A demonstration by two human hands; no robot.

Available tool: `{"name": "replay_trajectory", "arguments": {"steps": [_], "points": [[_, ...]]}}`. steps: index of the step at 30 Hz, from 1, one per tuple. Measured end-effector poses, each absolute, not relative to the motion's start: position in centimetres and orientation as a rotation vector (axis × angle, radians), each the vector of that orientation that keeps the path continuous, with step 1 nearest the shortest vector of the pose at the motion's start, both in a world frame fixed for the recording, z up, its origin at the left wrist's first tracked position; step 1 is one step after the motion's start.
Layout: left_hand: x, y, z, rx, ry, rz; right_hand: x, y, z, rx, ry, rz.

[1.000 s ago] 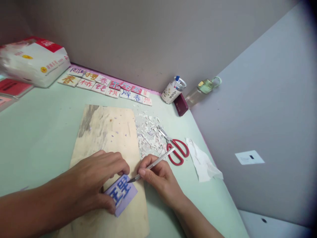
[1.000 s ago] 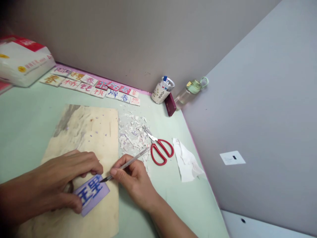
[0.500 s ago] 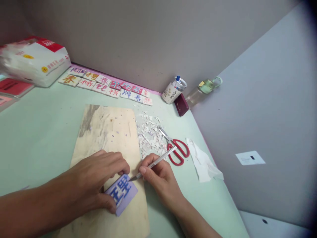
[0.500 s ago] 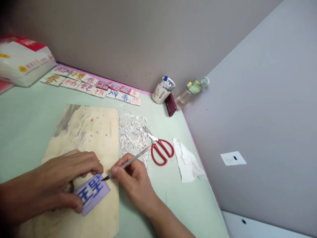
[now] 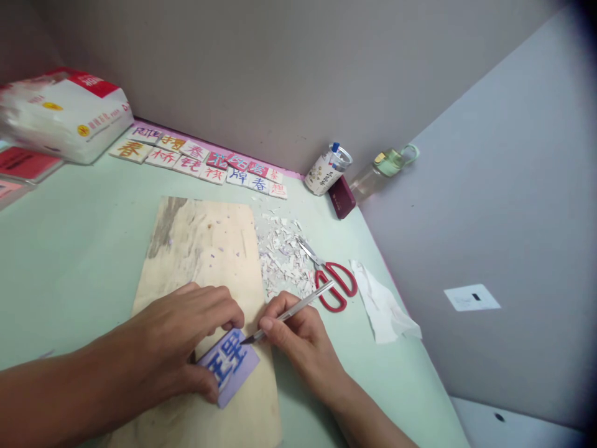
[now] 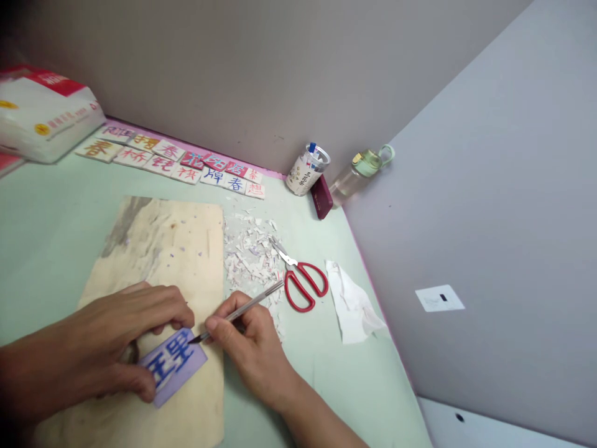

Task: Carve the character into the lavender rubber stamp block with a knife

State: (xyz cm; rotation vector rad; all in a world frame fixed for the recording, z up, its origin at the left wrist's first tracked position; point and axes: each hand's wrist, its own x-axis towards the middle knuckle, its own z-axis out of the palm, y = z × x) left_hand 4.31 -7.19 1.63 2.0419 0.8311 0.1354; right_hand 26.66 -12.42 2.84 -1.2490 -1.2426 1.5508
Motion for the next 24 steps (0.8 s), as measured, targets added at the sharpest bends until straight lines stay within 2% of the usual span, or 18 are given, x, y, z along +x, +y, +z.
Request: {"name": "replay_trajectory", "arguments": {"steps": [5, 11, 17, 24], "points": [[4.1, -7.4, 1.1, 2.078, 0.824, 0.207, 26.5, -13.0, 3.4, -1.263, -1.394, 1.467], [4.2, -7.6, 1.4, 2.1, 0.832, 0.31, 26.4, -13.8, 3.8, -1.253, -1.771, 1.203], [4.3, -7.8, 1.6, 2.097, 0.826, 0.325, 26.2, -13.9, 3.9, -1.203, -1.884, 1.079], [4.2, -7.8, 1.6, 2.088, 0.844, 0.308, 25.1, -14.6, 1.6, -1.032, -2.035, 0.566]]}}
